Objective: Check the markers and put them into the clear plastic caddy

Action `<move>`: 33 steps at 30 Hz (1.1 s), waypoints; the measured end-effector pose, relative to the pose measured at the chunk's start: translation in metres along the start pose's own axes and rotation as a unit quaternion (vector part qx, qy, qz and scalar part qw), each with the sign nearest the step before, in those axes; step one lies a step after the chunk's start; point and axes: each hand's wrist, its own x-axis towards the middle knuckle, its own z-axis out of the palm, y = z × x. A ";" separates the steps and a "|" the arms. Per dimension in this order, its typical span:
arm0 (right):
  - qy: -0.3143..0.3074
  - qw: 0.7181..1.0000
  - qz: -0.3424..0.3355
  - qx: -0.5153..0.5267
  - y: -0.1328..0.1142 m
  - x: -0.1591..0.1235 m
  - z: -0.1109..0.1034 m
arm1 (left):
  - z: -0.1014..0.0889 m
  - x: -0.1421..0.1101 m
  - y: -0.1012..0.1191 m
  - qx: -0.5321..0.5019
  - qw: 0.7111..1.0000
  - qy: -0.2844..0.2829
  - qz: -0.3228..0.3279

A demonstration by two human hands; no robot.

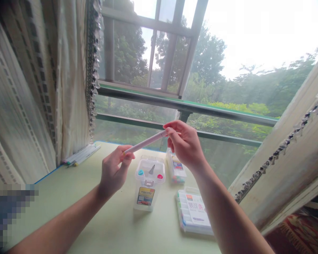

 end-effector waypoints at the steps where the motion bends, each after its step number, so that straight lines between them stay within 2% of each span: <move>1: -0.008 1.000 0.009 0.005 0.000 0.000 0.000 | 0.000 -0.001 0.001 -0.001 1.000 0.006 0.001; 5: -0.004 0.997 0.033 0.072 -0.001 -0.001 0.002 | -0.001 -0.002 0.005 -0.014 0.999 0.035 -0.001; 12: 0.022 0.975 0.104 0.194 -0.002 0.004 0.005 | 0.000 -0.003 0.007 0.007 0.999 0.043 0.027; 23: 0.024 0.976 0.100 0.191 0.000 0.005 0.005 | 0.000 -0.005 0.008 -0.002 0.999 0.020 0.035; 33: 0.032 0.982 0.053 0.179 0.006 0.006 0.001 | 0.001 -0.005 0.006 -0.010 0.999 -0.001 0.042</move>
